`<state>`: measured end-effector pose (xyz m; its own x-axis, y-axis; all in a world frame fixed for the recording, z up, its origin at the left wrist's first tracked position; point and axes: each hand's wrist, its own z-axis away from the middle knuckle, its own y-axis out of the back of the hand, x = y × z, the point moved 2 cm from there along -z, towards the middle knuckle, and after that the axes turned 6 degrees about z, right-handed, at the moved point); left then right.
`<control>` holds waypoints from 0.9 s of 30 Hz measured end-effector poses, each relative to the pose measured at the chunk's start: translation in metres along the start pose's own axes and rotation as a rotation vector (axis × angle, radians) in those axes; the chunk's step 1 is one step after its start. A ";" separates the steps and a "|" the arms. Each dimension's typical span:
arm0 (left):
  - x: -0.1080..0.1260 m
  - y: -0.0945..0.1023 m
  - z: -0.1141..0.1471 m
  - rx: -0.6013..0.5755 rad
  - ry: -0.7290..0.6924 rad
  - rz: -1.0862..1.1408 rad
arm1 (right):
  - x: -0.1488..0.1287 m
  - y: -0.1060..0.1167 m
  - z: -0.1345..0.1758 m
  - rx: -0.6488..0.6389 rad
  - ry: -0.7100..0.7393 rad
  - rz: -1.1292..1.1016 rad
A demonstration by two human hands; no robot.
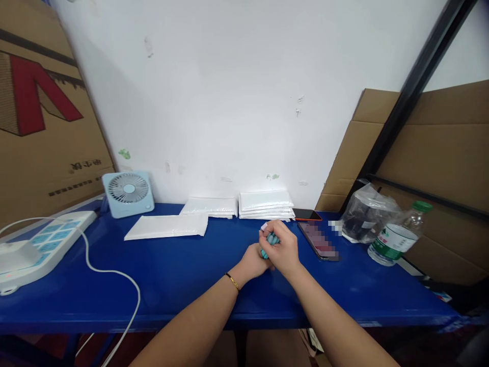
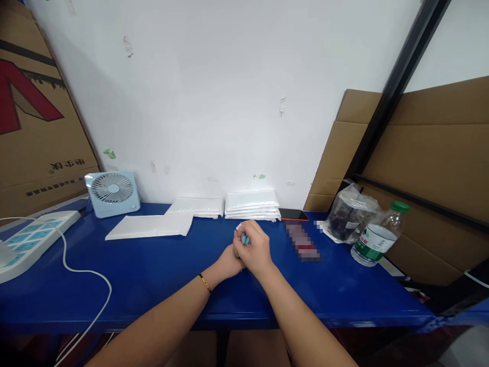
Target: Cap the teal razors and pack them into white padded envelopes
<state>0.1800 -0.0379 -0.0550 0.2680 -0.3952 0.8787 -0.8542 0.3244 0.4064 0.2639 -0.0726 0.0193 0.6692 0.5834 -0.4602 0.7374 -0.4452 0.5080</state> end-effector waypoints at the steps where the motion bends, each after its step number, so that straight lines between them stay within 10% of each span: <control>1: 0.001 0.002 0.003 -0.005 -0.002 -0.027 | 0.004 0.005 0.000 -0.035 -0.038 0.002; 8: 0.030 0.031 0.005 0.005 -0.284 -0.939 | 0.042 0.046 0.002 -0.693 -0.467 -0.375; 13: 0.055 0.029 0.010 -0.129 -0.770 -1.100 | 0.035 0.019 0.044 -1.371 -0.828 -1.036; 21: 0.050 0.042 0.023 -0.248 -0.867 -1.009 | 0.001 -0.012 0.078 -1.267 -1.003 -1.545; 27: 0.061 0.042 0.024 -0.169 -0.671 -1.075 | 0.019 -0.008 0.050 -1.168 -0.756 -0.542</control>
<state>0.1496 -0.0692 0.0092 0.4674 -0.8636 -0.1889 -0.2679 -0.3420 0.9007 0.2753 -0.0917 -0.0302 0.5022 -0.1476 -0.8521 0.6624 0.6991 0.2693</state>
